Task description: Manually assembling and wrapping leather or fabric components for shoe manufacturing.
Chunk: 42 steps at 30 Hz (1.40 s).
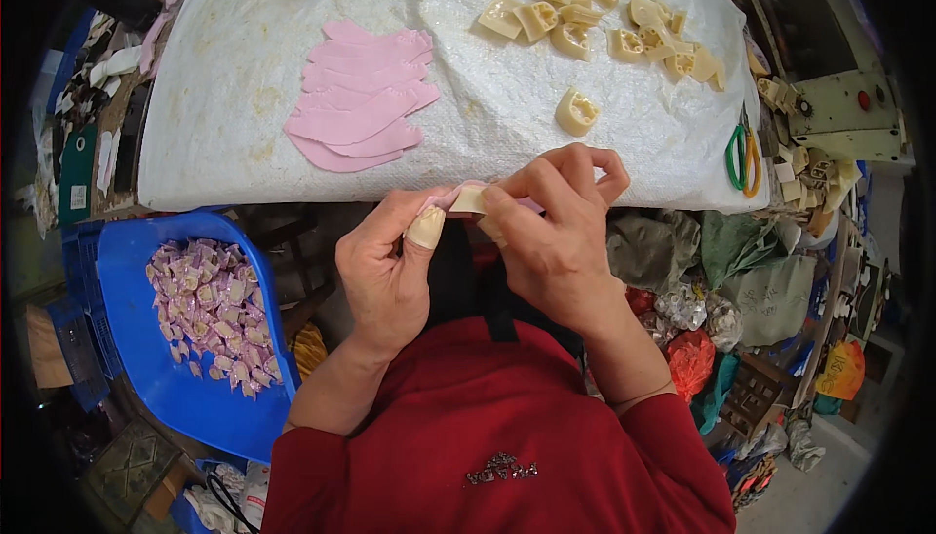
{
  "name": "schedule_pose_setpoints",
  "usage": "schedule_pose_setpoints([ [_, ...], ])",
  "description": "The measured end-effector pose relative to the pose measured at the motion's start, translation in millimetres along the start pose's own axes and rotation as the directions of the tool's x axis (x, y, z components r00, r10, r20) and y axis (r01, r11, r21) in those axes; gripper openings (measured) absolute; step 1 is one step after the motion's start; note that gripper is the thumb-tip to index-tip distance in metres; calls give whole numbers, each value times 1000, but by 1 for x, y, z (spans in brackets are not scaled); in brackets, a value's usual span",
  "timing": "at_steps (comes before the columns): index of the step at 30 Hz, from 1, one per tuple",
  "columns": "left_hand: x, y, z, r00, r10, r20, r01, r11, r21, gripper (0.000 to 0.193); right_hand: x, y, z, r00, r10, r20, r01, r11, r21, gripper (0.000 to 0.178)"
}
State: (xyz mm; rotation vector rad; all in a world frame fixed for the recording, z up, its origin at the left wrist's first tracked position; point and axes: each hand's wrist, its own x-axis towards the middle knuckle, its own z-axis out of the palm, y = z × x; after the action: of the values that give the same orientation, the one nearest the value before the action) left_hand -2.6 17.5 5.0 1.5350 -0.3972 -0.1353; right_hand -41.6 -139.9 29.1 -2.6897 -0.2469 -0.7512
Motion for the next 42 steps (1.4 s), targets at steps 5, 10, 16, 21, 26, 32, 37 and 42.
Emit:
schedule_pose_setpoints([
  [5,6,-1,5,982,181,53,-188,935,301,18,2,5,6,1000,6,28,-7,999,42,13],
  [10,9,4,2,960,254,117,-279,887,368,23,5,12,12,1000,8,-22,-5,990,144,16],
  [16,5,-14,2,997,65,44,-64,998,-26,20,-9,17,15,995,96,-34,-65,861,505,25],
  [21,9,-7,0,990,90,110,-87,996,-30,17,-10,13,6,988,144,53,-142,734,664,22],
  [26,13,6,0,952,261,162,-285,947,148,9,-11,13,4,981,134,140,-194,680,707,21],
  [32,17,-6,0,872,468,141,-489,841,233,15,-3,3,0,982,-25,188,-107,744,659,21],
  [37,9,5,0,908,391,152,-410,904,120,17,-8,5,2,996,15,90,-74,711,700,22],
  [42,9,12,-6,903,419,91,-429,889,160,14,-5,2,5,997,7,-82,42,811,583,24],
])
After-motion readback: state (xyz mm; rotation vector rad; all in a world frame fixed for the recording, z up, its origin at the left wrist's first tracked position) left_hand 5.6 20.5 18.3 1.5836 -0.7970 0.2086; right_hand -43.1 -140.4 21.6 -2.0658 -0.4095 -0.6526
